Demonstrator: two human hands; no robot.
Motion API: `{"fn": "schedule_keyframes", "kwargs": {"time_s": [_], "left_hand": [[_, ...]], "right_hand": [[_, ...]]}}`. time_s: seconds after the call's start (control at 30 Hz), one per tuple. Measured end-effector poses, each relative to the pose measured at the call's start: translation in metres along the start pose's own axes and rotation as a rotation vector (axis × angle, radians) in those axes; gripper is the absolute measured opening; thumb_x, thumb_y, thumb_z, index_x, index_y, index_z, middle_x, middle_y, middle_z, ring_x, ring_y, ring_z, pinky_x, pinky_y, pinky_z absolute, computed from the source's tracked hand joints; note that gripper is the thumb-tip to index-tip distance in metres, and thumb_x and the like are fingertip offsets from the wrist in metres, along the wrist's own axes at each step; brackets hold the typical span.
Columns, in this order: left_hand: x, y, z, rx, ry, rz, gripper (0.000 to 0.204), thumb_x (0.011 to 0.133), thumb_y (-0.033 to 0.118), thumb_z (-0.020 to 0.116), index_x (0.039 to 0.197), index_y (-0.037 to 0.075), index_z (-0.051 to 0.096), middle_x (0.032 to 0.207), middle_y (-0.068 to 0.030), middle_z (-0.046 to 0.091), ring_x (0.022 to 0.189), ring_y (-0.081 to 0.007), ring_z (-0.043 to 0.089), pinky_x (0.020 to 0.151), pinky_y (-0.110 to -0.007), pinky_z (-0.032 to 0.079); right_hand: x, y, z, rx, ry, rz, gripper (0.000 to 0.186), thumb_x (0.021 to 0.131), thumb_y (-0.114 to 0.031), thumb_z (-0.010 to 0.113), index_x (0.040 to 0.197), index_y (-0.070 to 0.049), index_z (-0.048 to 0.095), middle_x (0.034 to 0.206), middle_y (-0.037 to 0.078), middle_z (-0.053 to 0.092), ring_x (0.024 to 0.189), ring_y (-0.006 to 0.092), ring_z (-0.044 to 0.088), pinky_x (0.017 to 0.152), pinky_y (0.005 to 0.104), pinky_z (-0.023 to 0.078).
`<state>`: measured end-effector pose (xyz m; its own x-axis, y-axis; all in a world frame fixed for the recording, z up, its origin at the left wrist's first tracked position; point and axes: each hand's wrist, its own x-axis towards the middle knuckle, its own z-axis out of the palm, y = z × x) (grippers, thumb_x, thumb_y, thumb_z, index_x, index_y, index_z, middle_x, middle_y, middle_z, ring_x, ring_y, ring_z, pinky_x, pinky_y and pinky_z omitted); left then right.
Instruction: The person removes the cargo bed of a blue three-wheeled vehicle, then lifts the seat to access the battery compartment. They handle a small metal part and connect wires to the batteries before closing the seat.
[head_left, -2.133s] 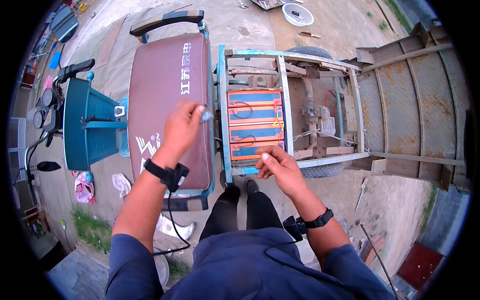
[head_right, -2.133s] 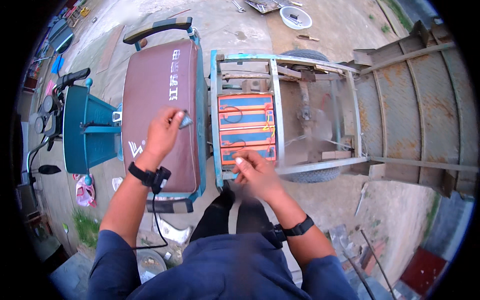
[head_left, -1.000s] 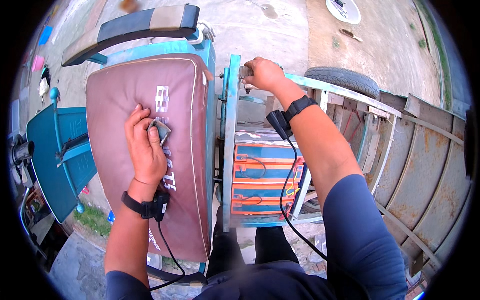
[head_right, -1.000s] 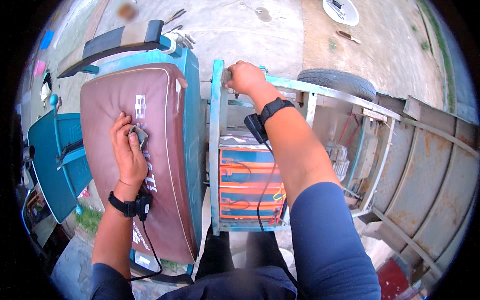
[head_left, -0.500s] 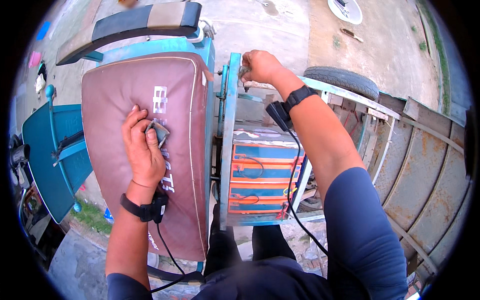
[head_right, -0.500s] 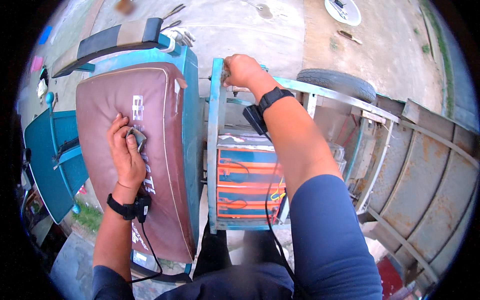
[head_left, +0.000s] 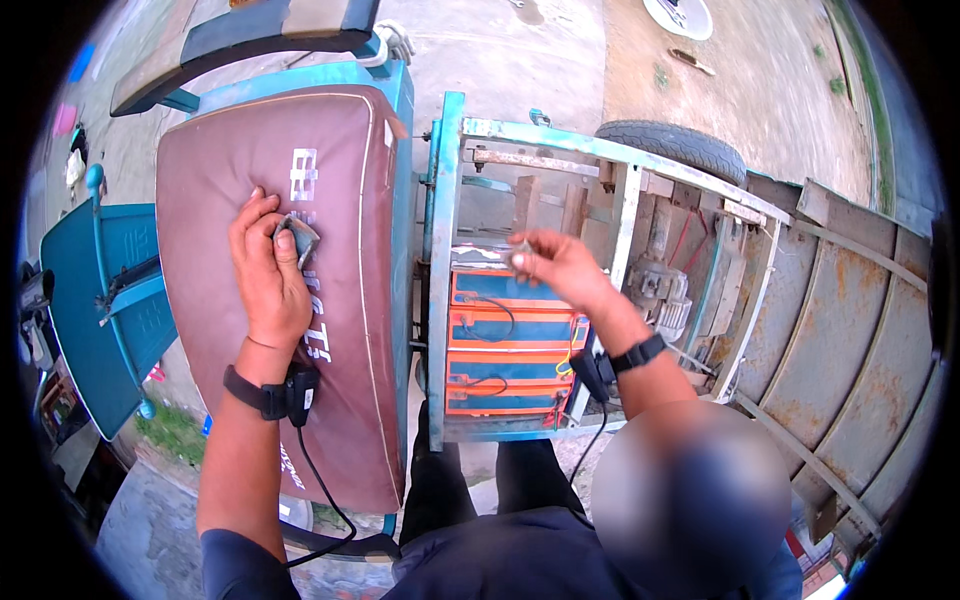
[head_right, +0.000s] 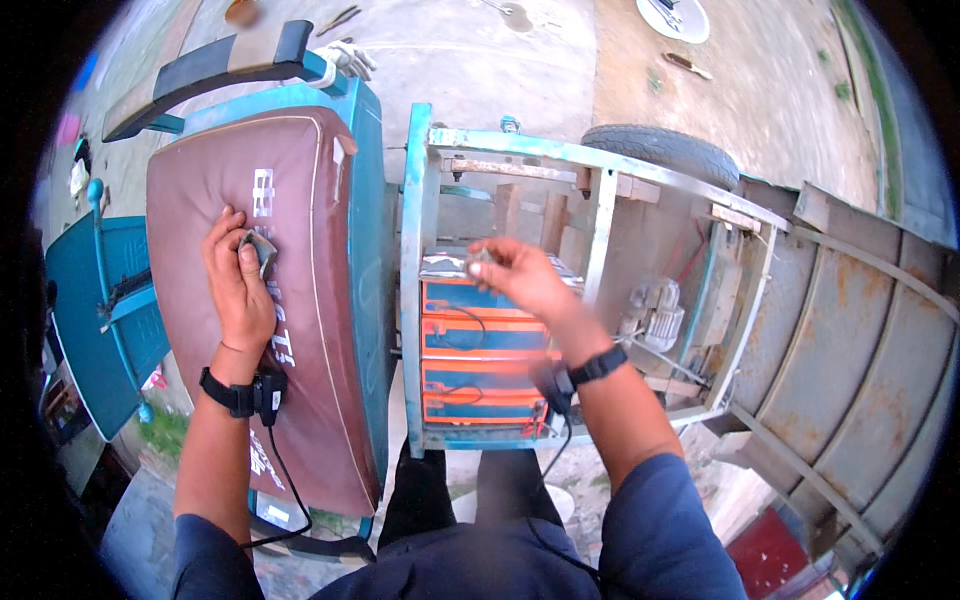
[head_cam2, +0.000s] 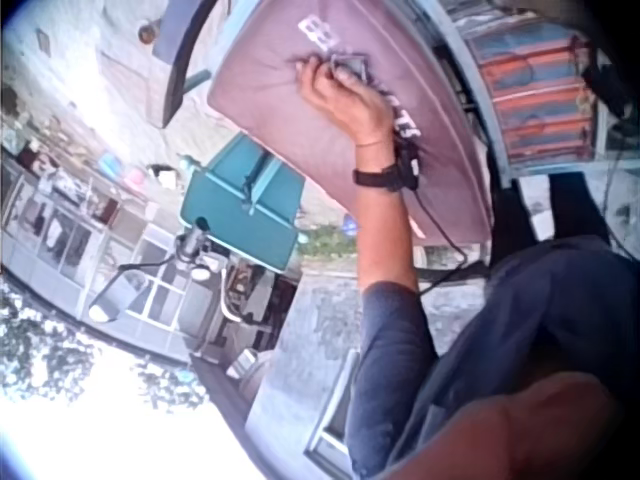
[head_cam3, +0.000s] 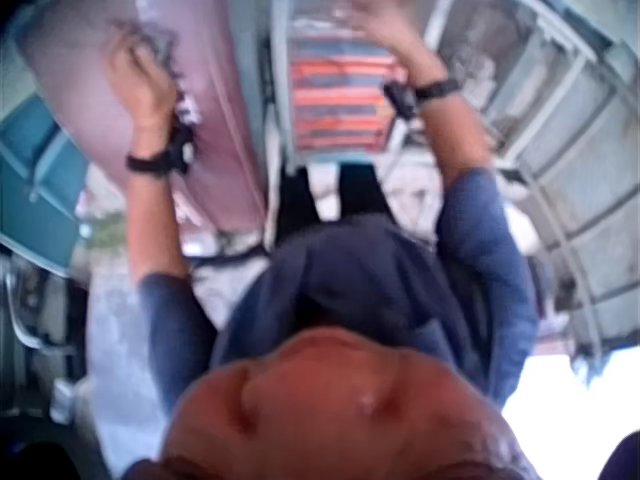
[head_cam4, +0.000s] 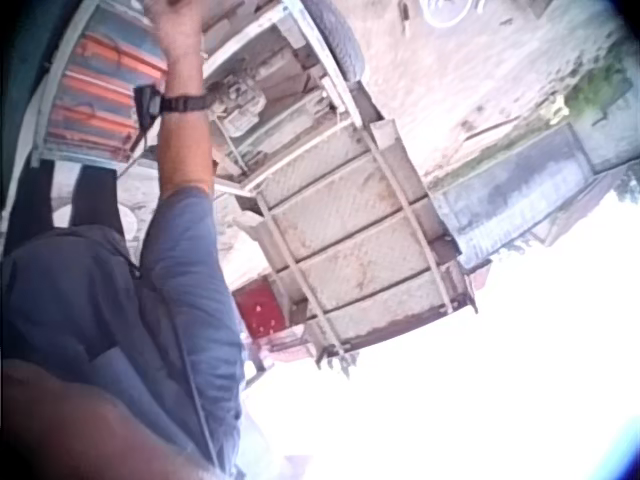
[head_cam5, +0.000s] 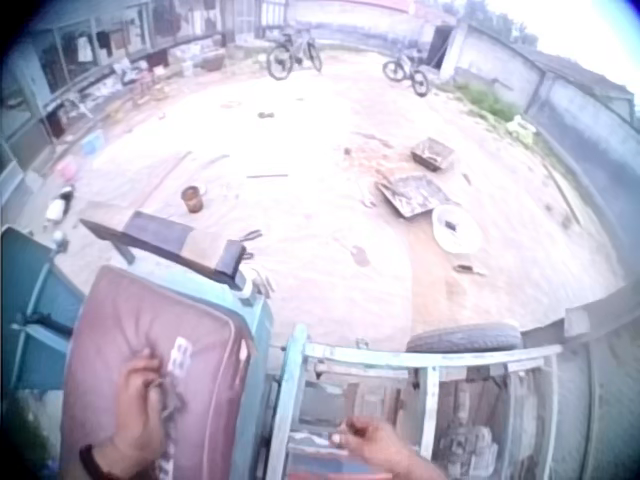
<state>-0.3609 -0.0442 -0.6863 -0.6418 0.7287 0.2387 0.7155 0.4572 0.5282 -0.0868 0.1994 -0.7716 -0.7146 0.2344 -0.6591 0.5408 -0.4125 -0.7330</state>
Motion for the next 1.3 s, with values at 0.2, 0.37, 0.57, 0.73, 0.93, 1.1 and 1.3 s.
{"fn": "schedule_keyframes", "kwargs": {"time_s": [0.2,0.37,0.57,0.73,0.93,1.1,1.3], "left_hand": [[-0.001,-0.001,0.001,0.048,0.026,0.033,0.018,0.104,0.011,0.043,0.110,-0.001,0.053,0.129,-0.0175,0.052,0.129,-0.0349,0.048,0.107,-0.042,0.038],[0.004,0.001,-0.004,0.067,0.032,0.040,0.018,0.102,0.012,0.048,0.106,-0.002,0.058,0.125,-0.0172,0.056,0.121,-0.0312,0.053,0.104,-0.038,0.040],[0.004,0.012,-0.020,-0.078,-0.010,-0.046,0.020,0.101,0.015,0.053,0.110,-0.002,0.060,0.118,-0.0157,0.059,0.109,-0.0261,0.058,0.096,-0.035,0.045],[-0.033,0.077,-0.044,-0.390,-0.215,-0.368,0.025,0.104,0.023,0.052,0.114,0.002,0.061,0.098,-0.0040,0.065,0.090,-0.0099,0.058,0.080,-0.025,0.048],[-0.093,0.158,-0.064,-0.803,-0.434,-0.574,0.019,0.102,0.021,0.054,0.113,0.007,0.058,0.095,-0.0021,0.066,0.075,-0.0086,0.063,0.059,-0.020,0.046],[-0.124,0.200,-0.071,-0.959,-0.494,-0.593,0.018,0.099,0.008,0.057,0.116,0.007,0.055,0.100,-0.0036,0.066,0.080,-0.0108,0.066,0.060,-0.020,0.047],[-0.151,0.217,-0.071,-1.092,-0.443,-0.628,0.021,0.097,0.004,0.057,0.118,0.005,0.053,0.104,-0.0056,0.066,0.089,-0.0142,0.067,0.066,-0.023,0.050]], "right_hand": [[-0.082,0.032,0.039,0.678,-0.077,0.099,0.037,0.099,-0.023,0.060,0.131,-0.006,0.058,0.102,0.007,0.070,0.087,0.0173,0.069,0.066,0.0263,0.054],[-0.126,0.018,0.057,0.888,-0.199,-0.063,0.036,0.103,-0.018,0.047,0.137,-0.006,0.052,0.107,0.009,0.069,0.087,0.0179,0.069,0.063,0.0248,0.054],[-0.164,0.007,0.068,0.900,-0.153,-0.184,0.040,0.091,-0.025,0.060,0.127,-0.007,0.058,0.118,0.015,0.061,0.093,0.0300,0.067,0.055,0.0270,0.049],[-0.190,0.003,0.070,0.882,-0.268,-0.334,0.040,0.090,-0.020,0.056,0.129,-0.010,0.059,0.126,0.020,0.057,0.102,0.0316,0.064,0.064,0.0305,0.052],[-0.214,-0.003,0.081,0.768,-0.236,-0.397,0.044,0.085,-0.014,0.057,0.129,-0.008,0.060,0.132,0.020,0.057,0.104,0.0265,0.063,0.071,0.0288,0.052],[-0.230,-0.013,0.093,0.616,-0.156,-0.411,0.046,0.084,-0.008,0.060,0.130,-0.007,0.058,0.132,0.013,0.058,0.107,0.0181,0.059,0.075,0.0264,0.050],[-0.244,-0.014,0.103,0.511,-0.121,-0.414,0.045,0.085,-0.003,0.058,0.130,-0.007,0.057,0.131,0.009,0.057,0.109,0.0145,0.057,0.076,0.0255,0.050]]}}
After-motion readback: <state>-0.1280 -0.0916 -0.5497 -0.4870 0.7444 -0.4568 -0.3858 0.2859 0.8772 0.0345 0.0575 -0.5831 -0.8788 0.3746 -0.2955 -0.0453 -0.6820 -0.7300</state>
